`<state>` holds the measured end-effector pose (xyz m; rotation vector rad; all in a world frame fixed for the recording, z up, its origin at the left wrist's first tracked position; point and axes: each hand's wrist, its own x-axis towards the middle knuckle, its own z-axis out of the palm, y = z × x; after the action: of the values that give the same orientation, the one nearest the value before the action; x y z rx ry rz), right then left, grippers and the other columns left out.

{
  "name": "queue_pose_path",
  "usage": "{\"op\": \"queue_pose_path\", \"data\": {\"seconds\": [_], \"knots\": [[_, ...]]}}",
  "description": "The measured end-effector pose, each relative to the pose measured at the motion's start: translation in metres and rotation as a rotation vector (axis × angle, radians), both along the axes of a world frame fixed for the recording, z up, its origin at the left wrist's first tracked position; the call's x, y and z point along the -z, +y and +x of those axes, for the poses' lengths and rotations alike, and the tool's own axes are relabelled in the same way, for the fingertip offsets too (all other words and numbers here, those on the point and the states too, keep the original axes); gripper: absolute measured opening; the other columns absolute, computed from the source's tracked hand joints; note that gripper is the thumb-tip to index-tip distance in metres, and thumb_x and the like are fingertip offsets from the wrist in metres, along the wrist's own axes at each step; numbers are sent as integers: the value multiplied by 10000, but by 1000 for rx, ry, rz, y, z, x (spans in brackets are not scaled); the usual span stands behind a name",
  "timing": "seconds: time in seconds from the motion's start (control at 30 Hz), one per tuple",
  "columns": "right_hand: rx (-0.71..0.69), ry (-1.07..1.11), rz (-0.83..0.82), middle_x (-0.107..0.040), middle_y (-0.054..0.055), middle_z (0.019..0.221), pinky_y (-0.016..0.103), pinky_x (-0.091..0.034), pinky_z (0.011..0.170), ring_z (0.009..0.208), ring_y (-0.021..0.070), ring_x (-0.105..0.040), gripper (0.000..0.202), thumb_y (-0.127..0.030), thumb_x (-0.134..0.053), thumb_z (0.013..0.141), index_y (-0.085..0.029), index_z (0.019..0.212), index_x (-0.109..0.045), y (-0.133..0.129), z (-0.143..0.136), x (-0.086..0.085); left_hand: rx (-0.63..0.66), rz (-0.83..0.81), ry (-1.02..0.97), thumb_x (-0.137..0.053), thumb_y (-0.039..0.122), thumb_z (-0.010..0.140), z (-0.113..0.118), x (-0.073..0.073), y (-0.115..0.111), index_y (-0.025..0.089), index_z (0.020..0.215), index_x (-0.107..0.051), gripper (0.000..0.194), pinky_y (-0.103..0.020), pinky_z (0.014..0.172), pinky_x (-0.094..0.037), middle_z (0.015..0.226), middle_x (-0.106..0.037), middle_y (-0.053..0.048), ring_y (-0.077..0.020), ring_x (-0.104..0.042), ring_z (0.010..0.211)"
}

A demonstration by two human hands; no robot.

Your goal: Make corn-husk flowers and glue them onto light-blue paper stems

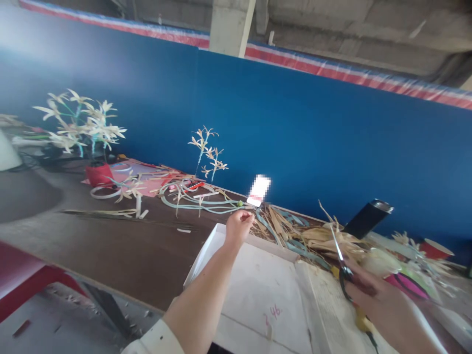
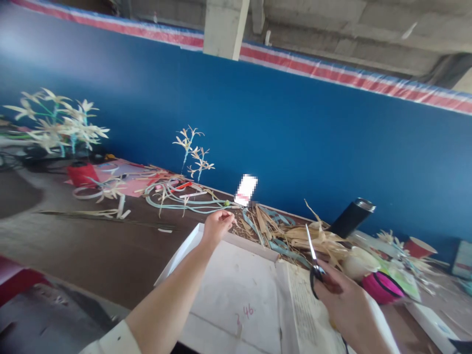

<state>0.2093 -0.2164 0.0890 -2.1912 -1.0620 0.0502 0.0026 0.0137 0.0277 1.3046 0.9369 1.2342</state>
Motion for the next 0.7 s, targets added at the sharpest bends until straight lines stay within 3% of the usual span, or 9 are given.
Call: {"op": "queue_pose_path", "data": {"seconds": [0.07,0.17,0.23,0.4,0.53,0.7], "knots": [[-45,171,149,-713,12,836,281,-488,622,735,220,-653,503,-376,-671,611,-266,1102,-679,20,-18,-7,12,-87,-92,-603,303,706,0,-2,1,167,755,-613,146,-208,534,-447,708,-700,-52,-112,-600,557],[-189,335,352,-709,31,887,300,-493,726,888,237,-641,590,-385,-706,630,-235,1193,-617,61,-47,-9,12,-151,-157,-609,272,699,-3,-11,-2,159,755,-603,127,-190,494,-429,741,-704,-70,-108,-604,563],[-272,449,456,-696,61,946,300,-489,696,901,234,-630,605,-409,-696,672,-197,1226,-581,88,-66,-7,-8,-164,-166,-602,264,702,-7,-17,-5,159,757,-606,119,-181,481,-414,766,-707,-69,-108,-611,580],[-424,640,507,-678,67,920,213,-394,514,782,184,-600,586,-443,-722,677,-198,1189,-578,137,-93,13,-83,-166,-156,-616,282,686,-12,-19,-2,150,756,-648,153,-188,508,-407,671,-673,-23,-96,-570,556],[-433,780,546,-617,6,727,202,-357,506,638,125,-529,581,-428,-758,641,-184,1144,-599,151,-97,37,-116,-125,-214,-647,329,671,-10,-8,7,142,793,-683,226,-201,550,-419,622,-637,-4,-101,-547,572],[-463,807,365,-602,14,708,221,-366,531,656,140,-518,547,-442,-752,643,-187,1115,-644,141,-96,48,-114,-111,-203,-639,339,681,-8,-8,6,149,825,-692,243,-207,579,-436,714,-684,-28,-128,-594,658]]}}
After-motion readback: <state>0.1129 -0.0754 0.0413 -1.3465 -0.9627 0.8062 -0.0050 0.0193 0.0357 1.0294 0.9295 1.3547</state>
